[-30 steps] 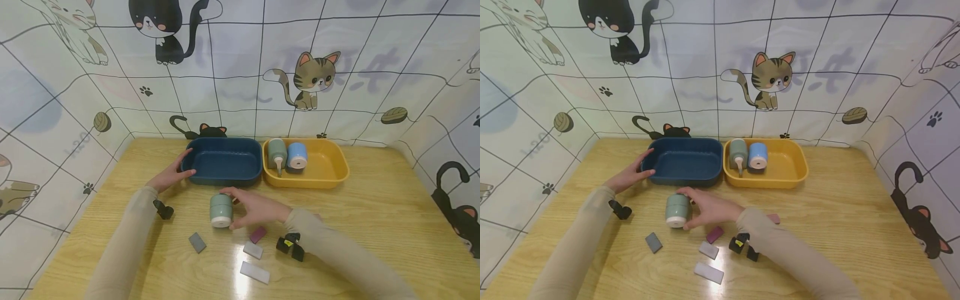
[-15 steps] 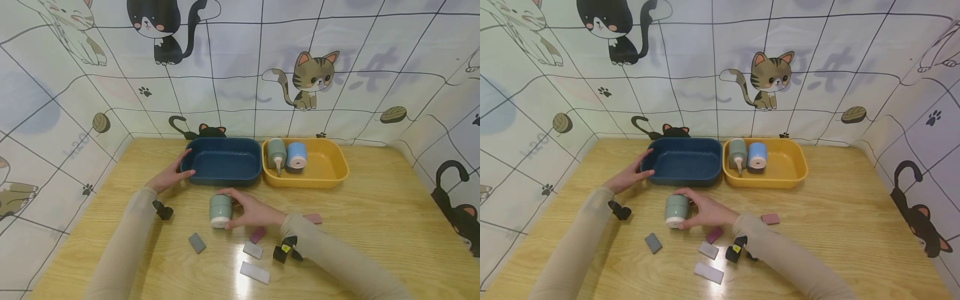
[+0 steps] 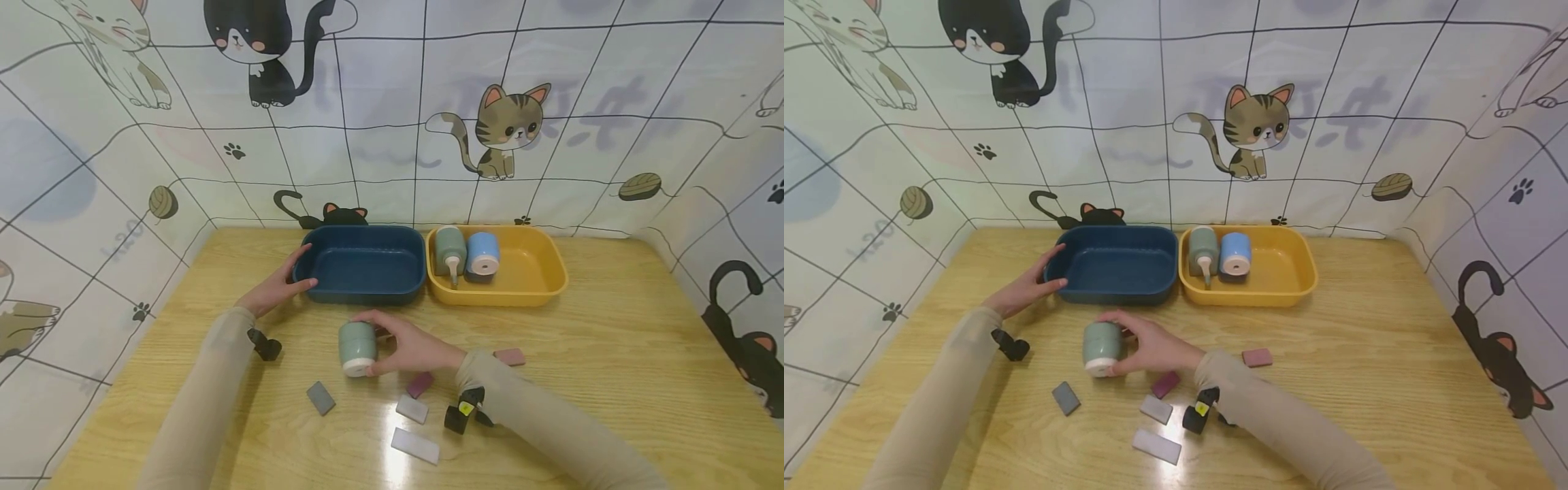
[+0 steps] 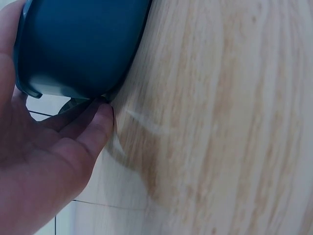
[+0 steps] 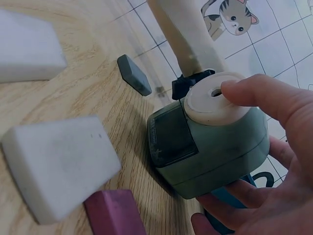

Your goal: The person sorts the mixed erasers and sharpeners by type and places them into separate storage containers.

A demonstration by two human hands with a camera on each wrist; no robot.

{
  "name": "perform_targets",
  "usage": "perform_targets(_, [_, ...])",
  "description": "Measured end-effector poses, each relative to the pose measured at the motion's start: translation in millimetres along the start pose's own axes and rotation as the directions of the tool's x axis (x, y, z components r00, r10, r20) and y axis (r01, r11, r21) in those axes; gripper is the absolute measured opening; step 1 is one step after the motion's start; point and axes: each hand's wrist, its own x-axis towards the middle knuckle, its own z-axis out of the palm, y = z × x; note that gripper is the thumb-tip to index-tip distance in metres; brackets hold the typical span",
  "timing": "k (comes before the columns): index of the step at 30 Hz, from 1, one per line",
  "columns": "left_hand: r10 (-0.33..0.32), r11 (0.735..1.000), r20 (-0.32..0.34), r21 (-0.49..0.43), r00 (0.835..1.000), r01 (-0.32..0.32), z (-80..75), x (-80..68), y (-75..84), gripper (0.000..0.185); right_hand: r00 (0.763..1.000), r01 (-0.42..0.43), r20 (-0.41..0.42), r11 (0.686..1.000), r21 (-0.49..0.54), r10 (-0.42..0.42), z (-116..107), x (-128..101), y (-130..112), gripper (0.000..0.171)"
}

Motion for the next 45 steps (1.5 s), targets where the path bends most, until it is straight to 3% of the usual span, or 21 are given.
perform_targets(27, [0.019,1.0,0.009,-0.019,1.0,-0.018,-0.2,-1.5,-0.9,0.081,0.998,-0.043,-0.055,0.999,0.018,0.044,-8.0,-14.3,-1.5,0.075])
perform_targets(45, [0.0,1.0,0.015,-0.011,1.0,0.001,-0.4,-1.1,-0.3,0.079,0.991,-0.123,-0.059,0.992,-0.016,0.122,-25.2,-34.0,-13.6,0.075])
